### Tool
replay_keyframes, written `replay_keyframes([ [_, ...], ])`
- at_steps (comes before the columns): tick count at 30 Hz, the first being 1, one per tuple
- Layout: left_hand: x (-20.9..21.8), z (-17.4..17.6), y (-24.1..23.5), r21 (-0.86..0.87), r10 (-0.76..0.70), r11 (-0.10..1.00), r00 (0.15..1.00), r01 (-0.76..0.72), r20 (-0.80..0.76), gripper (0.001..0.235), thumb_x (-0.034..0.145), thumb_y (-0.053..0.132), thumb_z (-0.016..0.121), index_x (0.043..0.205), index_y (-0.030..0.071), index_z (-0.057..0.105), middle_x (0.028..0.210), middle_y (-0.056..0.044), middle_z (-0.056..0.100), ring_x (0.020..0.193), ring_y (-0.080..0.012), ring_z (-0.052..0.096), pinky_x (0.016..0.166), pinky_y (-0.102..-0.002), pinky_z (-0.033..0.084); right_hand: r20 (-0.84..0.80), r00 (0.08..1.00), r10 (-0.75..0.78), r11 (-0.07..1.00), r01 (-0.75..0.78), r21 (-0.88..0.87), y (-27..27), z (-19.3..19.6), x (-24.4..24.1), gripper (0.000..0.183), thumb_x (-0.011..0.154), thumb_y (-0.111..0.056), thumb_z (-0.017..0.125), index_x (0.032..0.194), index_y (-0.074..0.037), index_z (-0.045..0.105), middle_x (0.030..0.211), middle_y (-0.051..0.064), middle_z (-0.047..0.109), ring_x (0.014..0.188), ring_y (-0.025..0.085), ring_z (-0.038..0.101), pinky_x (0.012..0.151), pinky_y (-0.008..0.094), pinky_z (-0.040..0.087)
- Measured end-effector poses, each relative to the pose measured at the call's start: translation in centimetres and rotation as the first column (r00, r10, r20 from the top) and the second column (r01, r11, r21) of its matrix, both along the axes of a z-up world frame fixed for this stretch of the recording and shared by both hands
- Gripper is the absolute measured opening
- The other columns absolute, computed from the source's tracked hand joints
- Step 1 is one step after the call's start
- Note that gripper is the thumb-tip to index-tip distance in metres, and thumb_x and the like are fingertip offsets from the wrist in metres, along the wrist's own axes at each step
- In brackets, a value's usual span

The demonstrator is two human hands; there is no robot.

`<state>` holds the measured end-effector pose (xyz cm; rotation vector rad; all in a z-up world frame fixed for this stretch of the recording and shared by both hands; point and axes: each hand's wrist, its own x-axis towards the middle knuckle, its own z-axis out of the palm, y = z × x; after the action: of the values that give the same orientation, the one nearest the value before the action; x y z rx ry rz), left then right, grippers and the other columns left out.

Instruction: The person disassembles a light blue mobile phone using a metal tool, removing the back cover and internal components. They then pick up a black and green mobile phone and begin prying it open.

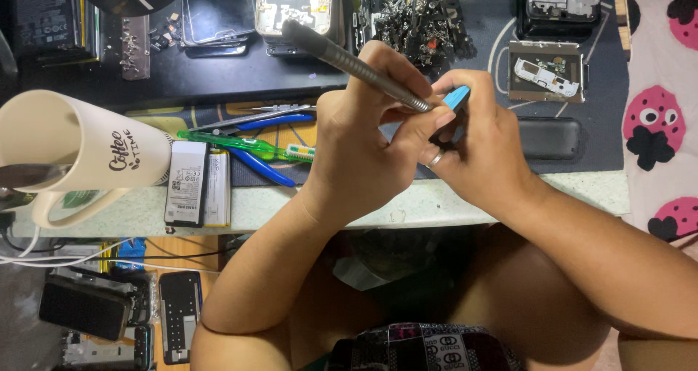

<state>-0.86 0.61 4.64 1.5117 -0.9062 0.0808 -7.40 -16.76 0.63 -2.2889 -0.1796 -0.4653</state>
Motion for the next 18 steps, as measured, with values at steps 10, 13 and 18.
replay_keyframes([
  [10, 0.9, 1.3, 0.4, 0.123, -0.035, 0.992, 0.998, 0.028, 0.052, 0.028, 0.101, -0.004, 0.075, 0.109, 0.000, 0.049, 0.092, -0.010, 0.069, 0.088, -0.0140, 0.079, 0.078, -0.024, 0.067, -0.037, 0.999, 0.006, 1.000, -0.005, 0.030, -0.3, 0.1, 0.6, 0.065, 0.084, -0.016, 0.087, 0.131, -0.003, 0.042, 0.095, 0.014, 0.072, 0.085, 0.026, 0.076, 0.072, 0.037, 0.060],
  [13, 0.4, 0.8, 0.2, 0.078, 0.042, 0.996, 0.999, -0.044, 0.024, 0.027, 0.101, -0.004, 0.074, 0.112, 0.000, 0.049, 0.096, -0.010, 0.067, 0.091, -0.0156, 0.078, 0.080, -0.025, 0.067, -0.045, 0.999, -0.005, 1.000, 0.006, 0.029, -0.3, 0.3, 0.8, 0.062, 0.086, -0.017, 0.087, 0.129, -0.004, 0.045, 0.094, 0.015, 0.071, 0.084, 0.029, 0.075, 0.070, 0.039, 0.059],
  [18, -1.1, -0.9, -0.4, -0.041, 0.143, 0.988, 0.986, -0.146, -0.083, 0.023, 0.099, -0.009, 0.070, 0.112, -0.001, 0.052, 0.107, -0.011, 0.067, 0.105, -0.0218, 0.077, 0.084, -0.028, 0.066, -0.030, 1.000, 0.007, 1.000, -0.007, 0.008, -0.4, 1.2, 1.0, 0.066, 0.083, -0.020, 0.088, 0.133, -0.004, 0.048, 0.106, 0.017, 0.070, 0.095, 0.035, 0.071, 0.078, 0.041, 0.057],
])
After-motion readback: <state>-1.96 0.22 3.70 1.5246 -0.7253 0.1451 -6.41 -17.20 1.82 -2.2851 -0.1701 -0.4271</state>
